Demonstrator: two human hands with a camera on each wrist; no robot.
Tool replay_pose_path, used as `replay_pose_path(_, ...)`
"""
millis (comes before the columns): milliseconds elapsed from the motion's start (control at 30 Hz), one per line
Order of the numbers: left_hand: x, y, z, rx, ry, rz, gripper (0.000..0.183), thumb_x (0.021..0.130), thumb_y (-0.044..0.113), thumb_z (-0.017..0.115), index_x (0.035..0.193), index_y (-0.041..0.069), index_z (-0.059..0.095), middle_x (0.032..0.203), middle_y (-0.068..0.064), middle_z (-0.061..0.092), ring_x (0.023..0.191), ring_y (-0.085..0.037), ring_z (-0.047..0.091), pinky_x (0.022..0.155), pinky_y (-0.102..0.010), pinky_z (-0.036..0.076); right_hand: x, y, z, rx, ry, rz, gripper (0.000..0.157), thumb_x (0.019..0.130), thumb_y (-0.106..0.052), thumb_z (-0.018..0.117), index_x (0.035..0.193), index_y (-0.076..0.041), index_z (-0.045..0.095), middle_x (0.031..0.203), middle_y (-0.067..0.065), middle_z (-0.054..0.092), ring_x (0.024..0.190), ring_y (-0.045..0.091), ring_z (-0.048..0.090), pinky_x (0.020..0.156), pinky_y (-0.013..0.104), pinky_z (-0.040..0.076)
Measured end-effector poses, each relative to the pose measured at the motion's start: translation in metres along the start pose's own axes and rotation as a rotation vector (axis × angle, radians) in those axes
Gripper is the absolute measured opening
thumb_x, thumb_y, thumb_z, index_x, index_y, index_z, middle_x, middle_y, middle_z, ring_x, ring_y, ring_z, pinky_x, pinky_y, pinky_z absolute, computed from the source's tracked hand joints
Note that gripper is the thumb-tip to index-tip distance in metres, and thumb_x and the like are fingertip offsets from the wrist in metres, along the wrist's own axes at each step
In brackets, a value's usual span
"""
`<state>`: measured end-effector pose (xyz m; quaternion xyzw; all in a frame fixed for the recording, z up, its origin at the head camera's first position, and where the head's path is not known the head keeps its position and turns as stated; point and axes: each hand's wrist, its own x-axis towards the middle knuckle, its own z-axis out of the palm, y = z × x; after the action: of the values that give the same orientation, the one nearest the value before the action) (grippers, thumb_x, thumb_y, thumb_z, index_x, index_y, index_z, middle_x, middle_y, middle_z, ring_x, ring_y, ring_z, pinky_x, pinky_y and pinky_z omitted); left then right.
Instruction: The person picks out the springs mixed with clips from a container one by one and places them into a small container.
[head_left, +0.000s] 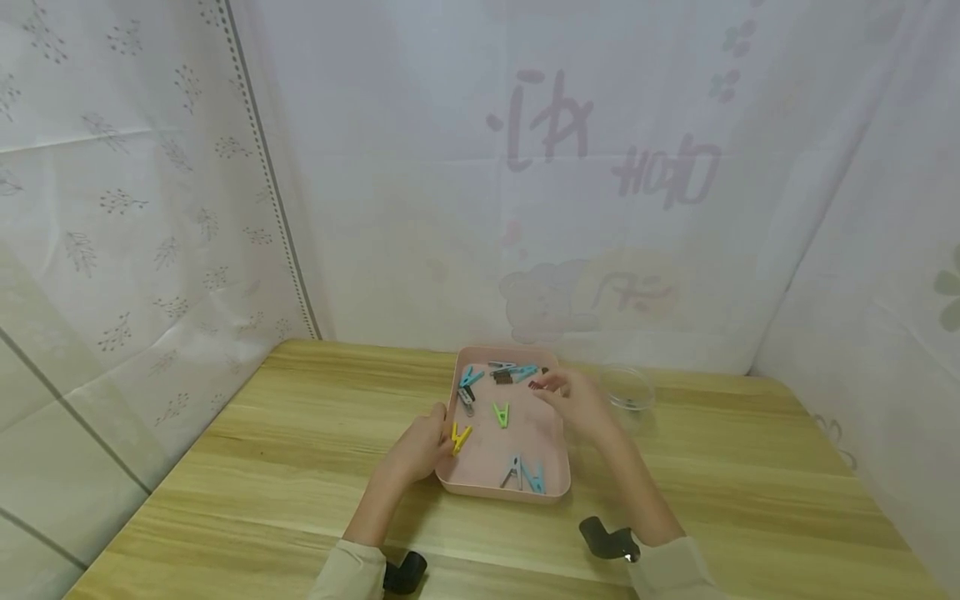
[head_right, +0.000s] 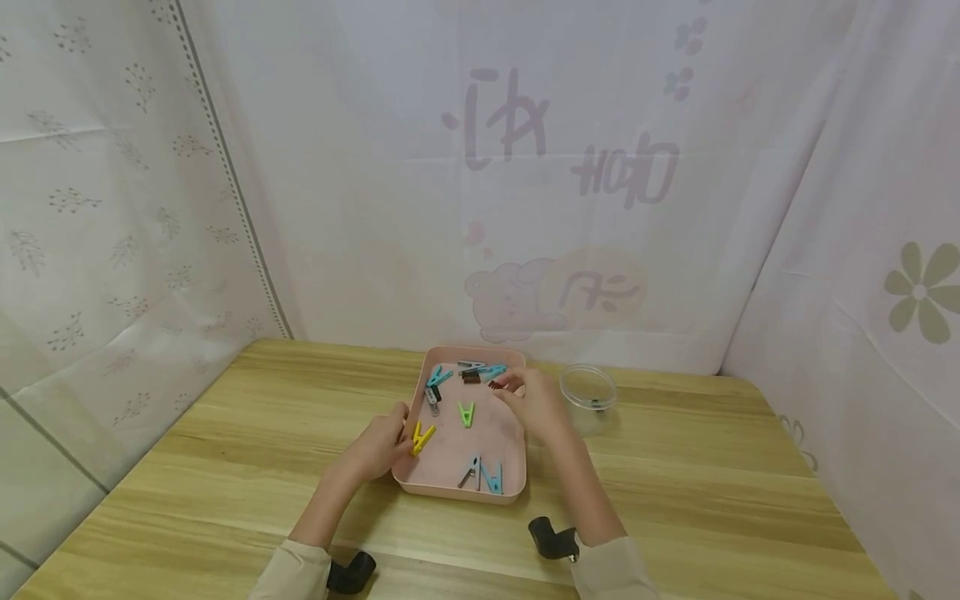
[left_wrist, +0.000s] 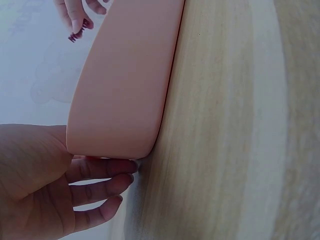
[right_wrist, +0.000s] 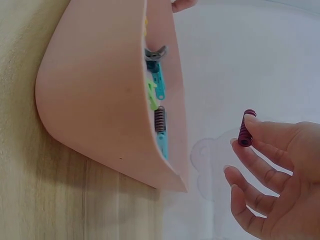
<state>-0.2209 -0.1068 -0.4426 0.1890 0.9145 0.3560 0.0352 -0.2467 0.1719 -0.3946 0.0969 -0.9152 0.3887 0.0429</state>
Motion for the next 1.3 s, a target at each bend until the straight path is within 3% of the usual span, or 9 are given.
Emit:
replay_pose_path(300, 0.000, 0.001, -0.001, 0.009, 0.008, 0.006, 0.011, 0.095, -0.005, 0.057, 0.100, -0.001, 0.048, 0.070, -0.001, 0.046, 0.060, -0.012, 0.044, 0.051, -0.022, 0.033, -0.007, -0.003, -0.009, 0.015, 0.008, -0.020, 0.020, 0.101, -0.017, 0.071, 0.114, -0.001, 0.075, 0.113, 0.017, 0.074, 0.094, 0.029, 0.071, 0.079, 0.042, 0.059)
replay_pose_path(733, -0.002, -0.001, 0.000, 0.015, 0.015, 0.006, 0.013, 0.096, -0.004, 0.058, 0.105, -0.003, 0.049, 0.073, -0.005, 0.053, 0.060, -0.013, 0.047, 0.050, -0.023, 0.034, -0.018, -0.004, -0.013, 0.006, 0.047, -0.004, 0.021, 0.102, -0.020, 0.071, 0.114, -0.003, 0.076, 0.113, 0.016, 0.075, 0.086, 0.024, 0.069, 0.068, 0.032, 0.054)
replay_pose_path(1300, -0.001, 0.001, 0.000, 0.014, 0.010, -0.003, 0.013, 0.096, -0.004, 0.058, 0.100, 0.000, 0.047, 0.072, -0.003, 0.049, 0.060, -0.013, 0.046, 0.051, -0.023, 0.034, -0.025, 0.000, -0.014, 0.007, 0.088, -0.017, 0.021, 0.101, -0.020, 0.072, 0.115, -0.005, 0.077, 0.113, 0.015, 0.075, 0.091, 0.026, 0.069, 0.074, 0.038, 0.056)
